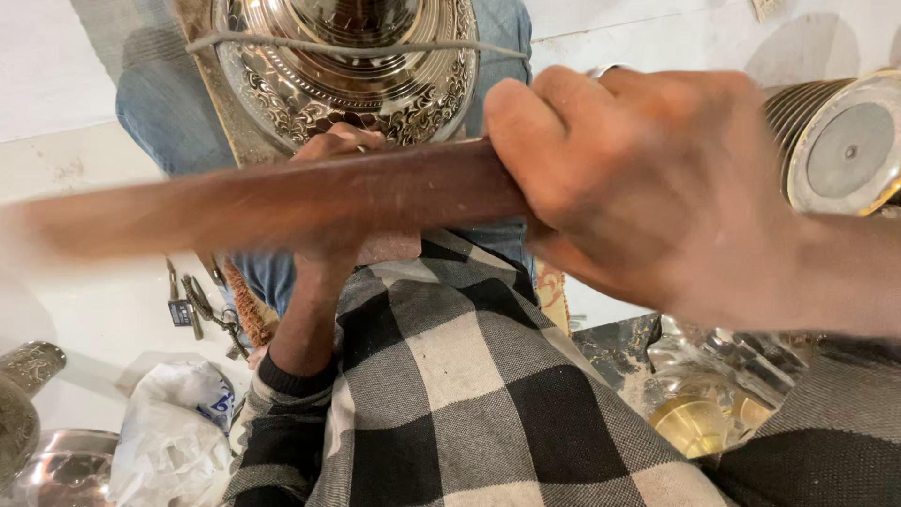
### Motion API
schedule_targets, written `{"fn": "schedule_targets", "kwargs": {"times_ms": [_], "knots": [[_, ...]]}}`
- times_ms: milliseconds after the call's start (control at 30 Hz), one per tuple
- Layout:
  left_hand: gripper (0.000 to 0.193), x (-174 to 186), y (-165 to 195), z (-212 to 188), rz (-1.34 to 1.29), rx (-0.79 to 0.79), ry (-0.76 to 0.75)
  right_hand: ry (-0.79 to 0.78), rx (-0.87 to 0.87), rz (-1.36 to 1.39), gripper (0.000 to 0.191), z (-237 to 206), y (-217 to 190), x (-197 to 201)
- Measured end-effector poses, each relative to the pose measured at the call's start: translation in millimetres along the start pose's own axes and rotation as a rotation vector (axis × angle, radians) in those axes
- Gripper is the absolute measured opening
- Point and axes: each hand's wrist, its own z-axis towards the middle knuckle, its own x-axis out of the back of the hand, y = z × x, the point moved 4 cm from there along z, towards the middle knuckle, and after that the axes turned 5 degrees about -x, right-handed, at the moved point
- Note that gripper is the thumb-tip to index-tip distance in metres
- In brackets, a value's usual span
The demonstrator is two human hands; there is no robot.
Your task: The person sits on the floor operating a traditional bow lathe, rubbing a long wooden bow back and forth against a brass lamp base to spin it while holding a small hand tool against the rotating metal with the other hand. They periodically reposition the tool and work on different parts of the lamp base.
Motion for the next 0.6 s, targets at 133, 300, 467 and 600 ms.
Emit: {"fn": "schedule_targets", "kwargs": {"times_ms": [133, 300, 467, 600], "knots": [[0.032, -2.3, 3.2, 5.9, -0.260, 0.057, 0.001, 0.157, 0.056, 0.295, 0.029, 8.6, 1.6, -2.9], [0.033, -6.9, 6.9, 22.9, -0.026, 0.032, -0.062, 0.058, 0.028, 0.118, 0.034, 10.0, -0.5, 3.8], [0.034, -6.3, 24.2, 19.8, 0.590, -0.104, -0.110, 0.059, 0.028, 0.121, 0.028, 5.2, 0.5, -4.4], [0.036, -10.7, 31.4, 21.8, 0.710, -0.143, -0.128, 0.083, 0.042, 0.178, 0.027, 5.6, 1.4, -6.0]]}}
